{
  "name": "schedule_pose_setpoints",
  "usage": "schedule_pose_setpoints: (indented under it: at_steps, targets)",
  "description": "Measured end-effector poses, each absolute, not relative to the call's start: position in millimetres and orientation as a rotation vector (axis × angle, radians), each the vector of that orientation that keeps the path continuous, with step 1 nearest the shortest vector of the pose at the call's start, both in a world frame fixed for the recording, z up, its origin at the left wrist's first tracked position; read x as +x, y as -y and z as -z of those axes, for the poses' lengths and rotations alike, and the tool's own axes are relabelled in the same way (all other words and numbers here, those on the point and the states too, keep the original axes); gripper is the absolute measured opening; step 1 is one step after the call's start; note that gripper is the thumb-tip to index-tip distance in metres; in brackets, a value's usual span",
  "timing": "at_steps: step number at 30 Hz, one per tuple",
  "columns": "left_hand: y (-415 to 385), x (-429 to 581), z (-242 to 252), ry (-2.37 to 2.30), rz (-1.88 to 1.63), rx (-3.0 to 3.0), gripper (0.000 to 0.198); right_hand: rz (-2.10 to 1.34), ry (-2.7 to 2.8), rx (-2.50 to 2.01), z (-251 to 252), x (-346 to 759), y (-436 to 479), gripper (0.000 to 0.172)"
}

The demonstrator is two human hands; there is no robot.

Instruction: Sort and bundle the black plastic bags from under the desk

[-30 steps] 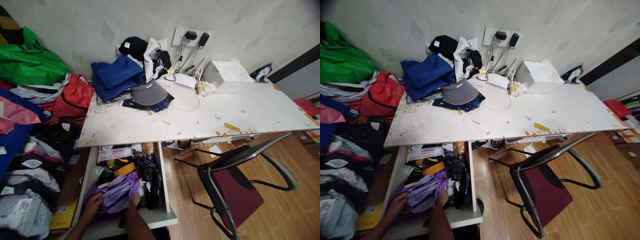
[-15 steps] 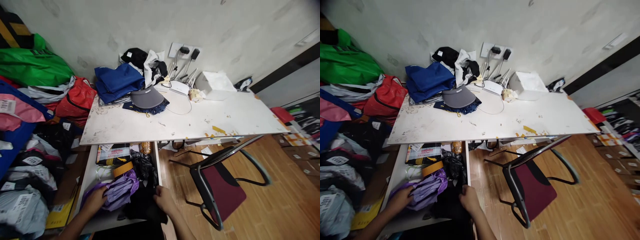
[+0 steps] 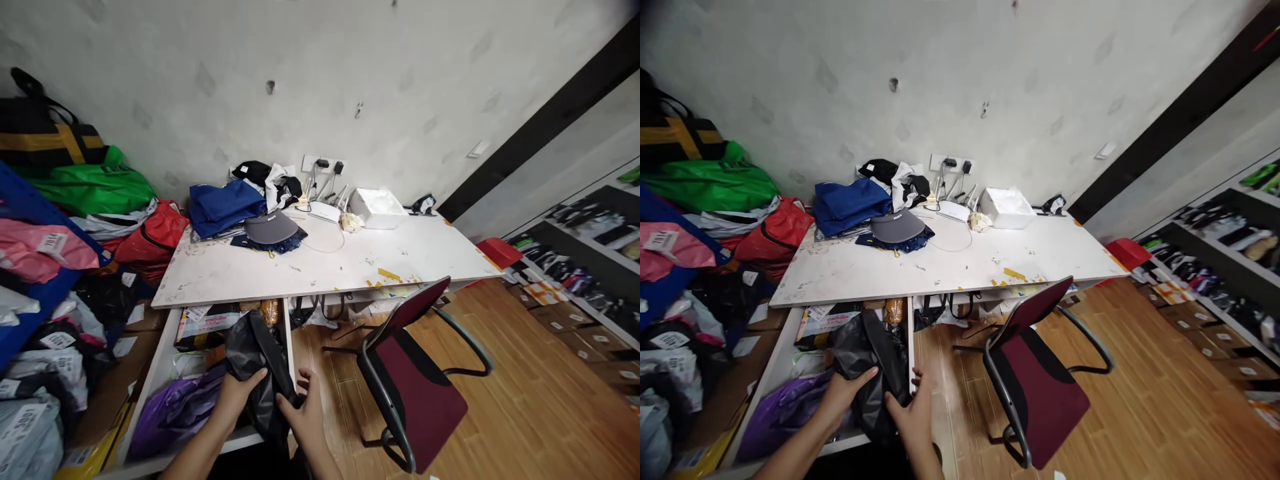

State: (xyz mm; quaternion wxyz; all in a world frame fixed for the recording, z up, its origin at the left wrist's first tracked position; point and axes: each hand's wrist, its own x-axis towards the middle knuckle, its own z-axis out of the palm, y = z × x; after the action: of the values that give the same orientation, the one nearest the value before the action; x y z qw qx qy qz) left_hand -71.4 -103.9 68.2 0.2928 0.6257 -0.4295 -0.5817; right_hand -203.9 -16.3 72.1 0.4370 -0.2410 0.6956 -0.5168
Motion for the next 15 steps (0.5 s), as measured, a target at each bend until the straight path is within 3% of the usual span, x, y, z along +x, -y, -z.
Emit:
schedule_pose_setpoints:
  at_steps: [1, 2, 4, 9, 13, 15]
  targets:
    - [104.3, -71.1, -71.1, 1.228, 1.507, 1.667, 0.06, 1.311, -1.766, -0.668, -71.5, -202.5, 13.8, 0.056]
    - [104.1, -70.0, -74.1, 1.287, 1.481, 1.654, 0.059, 1.315, -1.749, -0.732, -70.0, -202.0, 12.2, 0.056]
    - [103.0, -66.5, -80.2, 1.35, 1.434, 1.617, 0.057, 1.301, -1.618, -0.76, -63.3, -204.1, 11.2, 0.04]
    - [104.3, -54.0, -92.1, 1.421, 1.337, 1.583, 0.056, 1.301, -1.525, -0.481, -36.8, -216.9, 12.9, 0.061]
    - [101.5, -52.6, -93.1, 1.468, 1.275, 1.617, 0.051, 1.365, -1.71, -0.575, -39.1, -207.5, 10.3, 0.053]
    - [95.8, -58.0, -93.6, 1.456, 1.281, 1.616, 0.051, 1.403, -1.581, -0.644, -49.9, -193.6, 10.5, 0.059]
